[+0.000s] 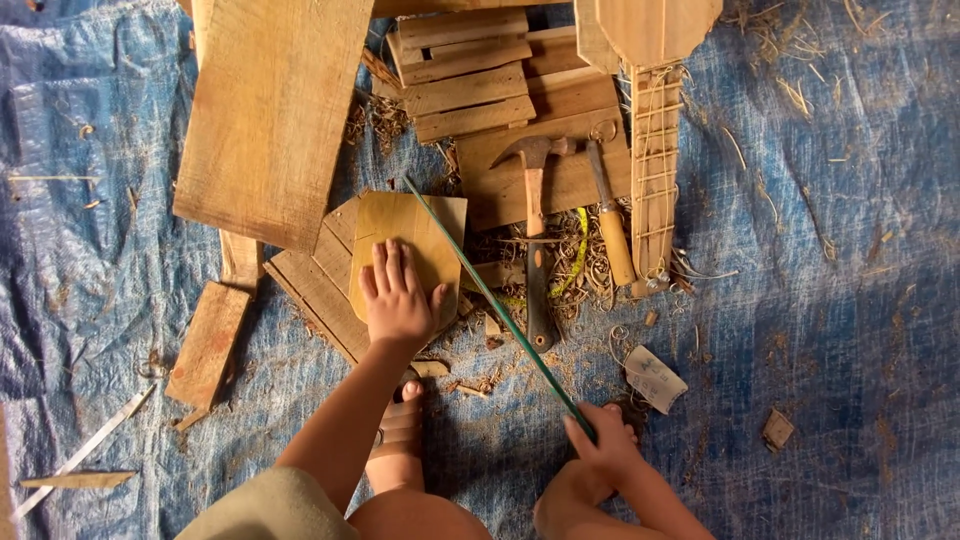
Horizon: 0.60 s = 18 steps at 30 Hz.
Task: The person uses a green hand saw to cut a small wooden piece placed on a blue tarp. They hold the wood steady with one hand and saw with the other, periodically adjusting the wood's position to continue cutting along a marked line.
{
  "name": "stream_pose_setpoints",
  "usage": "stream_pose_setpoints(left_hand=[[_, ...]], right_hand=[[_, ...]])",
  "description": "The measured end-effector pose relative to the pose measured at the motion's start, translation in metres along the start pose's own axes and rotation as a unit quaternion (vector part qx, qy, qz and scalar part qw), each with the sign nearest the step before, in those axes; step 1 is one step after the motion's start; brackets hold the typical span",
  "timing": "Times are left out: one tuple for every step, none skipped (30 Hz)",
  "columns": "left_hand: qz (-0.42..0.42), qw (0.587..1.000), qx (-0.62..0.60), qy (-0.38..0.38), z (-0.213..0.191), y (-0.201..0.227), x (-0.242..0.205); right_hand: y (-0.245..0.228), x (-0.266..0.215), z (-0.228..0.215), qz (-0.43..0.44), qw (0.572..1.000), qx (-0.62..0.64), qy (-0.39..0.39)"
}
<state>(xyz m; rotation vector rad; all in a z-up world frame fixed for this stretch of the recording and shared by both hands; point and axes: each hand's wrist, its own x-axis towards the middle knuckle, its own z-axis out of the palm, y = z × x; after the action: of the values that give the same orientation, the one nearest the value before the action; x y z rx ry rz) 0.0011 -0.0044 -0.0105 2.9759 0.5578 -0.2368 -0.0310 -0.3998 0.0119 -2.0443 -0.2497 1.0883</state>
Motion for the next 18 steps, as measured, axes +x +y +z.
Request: stream_pose_setpoints(left_hand=[[-0.005,1.0,0.001,-0.001,-0.001,0.0,-0.002],[-0.005,1.0,-0.004,-0.011,-0.003,-0.001,-0.003],[-0.002,1.0,-0.01,-0.018,-0.005,0.0,0.0],[-0.006,1.0,-0.009,-0.016,-0.003,0.001,-0.002],[-0.004,1.0,-0.006,0.003,-0.002,0.001,-0.002],[-0.002,1.0,-0.002,0.022,0.0,0.0,-0.002],[-0.005,1.0,-0.001,0.025,-0.001,0.0,-0.002],[0.007,1.0,-0.01,0.023,-0.003,-0.001,-0.003],[0.017,1.0,-0.016,0.02,-0.004,-0.005,-0.007],[0.013,1.0,-0.012,0.021,-0.008,-0.013,-0.007],[0.037,0.999,-0.035,-0.008,-0.012,-0.018,-0.008],[0.061,0.996,-0.059,-0.037,-0.016,-0.024,-0.01],[0.058,0.996,-0.058,-0.035,-0.021,-0.027,-0.012],[0.021,0.996,-0.058,-0.061,-0.026,-0.03,-0.015],[-0.015,0.995,-0.057,-0.086,-0.032,-0.033,-0.016],[-0.018,0.995,-0.058,-0.083,-0.041,-0.035,-0.02],[-0.095,0.987,-0.113,-0.058,-0.051,-0.037,-0.024],[-0.171,0.97,-0.167,-0.033,-0.061,-0.039,-0.028]], right_hand=[[-0.017,0.014,0.007,-0.002,1.0,-0.002,-0.005],[-0.034,0.029,0.014,-0.062,0.998,0.001,-0.01],[-0.051,0.045,0.019,-0.124,0.992,0.003,-0.013],[-0.057,0.051,0.017,-0.127,0.992,0.002,-0.015],[-0.063,0.058,0.016,-0.145,0.989,-0.031,0.004],[-0.069,0.065,0.015,-0.162,0.985,-0.063,0.022],[-0.064,0.064,0.01,-0.166,0.984,-0.064,0.021],[-0.059,0.062,0.006,-0.161,0.986,-0.034,0.029],[-0.054,0.06,0.005,-0.156,0.987,-0.002,0.034],[-0.054,0.059,0.005,-0.161,0.987,-0.001,0.029],[-0.054,0.055,0.005,-0.147,0.988,0.026,0.037],[-0.054,0.05,0.005,-0.133,0.989,0.054,0.044],[-0.055,0.047,0.006,-0.136,0.988,0.052,0.041],[-0.056,0.044,0.007,-0.14,0.987,0.056,0.05],[-0.058,0.042,0.007,-0.145,0.986,0.059,0.059],[-0.056,0.042,0.007,-0.149,0.986,0.057,0.057],[-0.054,0.041,0.009,-0.154,0.984,0.06,0.066],[-0.051,0.039,0.01,-0.159,0.982,0.063,0.075]])
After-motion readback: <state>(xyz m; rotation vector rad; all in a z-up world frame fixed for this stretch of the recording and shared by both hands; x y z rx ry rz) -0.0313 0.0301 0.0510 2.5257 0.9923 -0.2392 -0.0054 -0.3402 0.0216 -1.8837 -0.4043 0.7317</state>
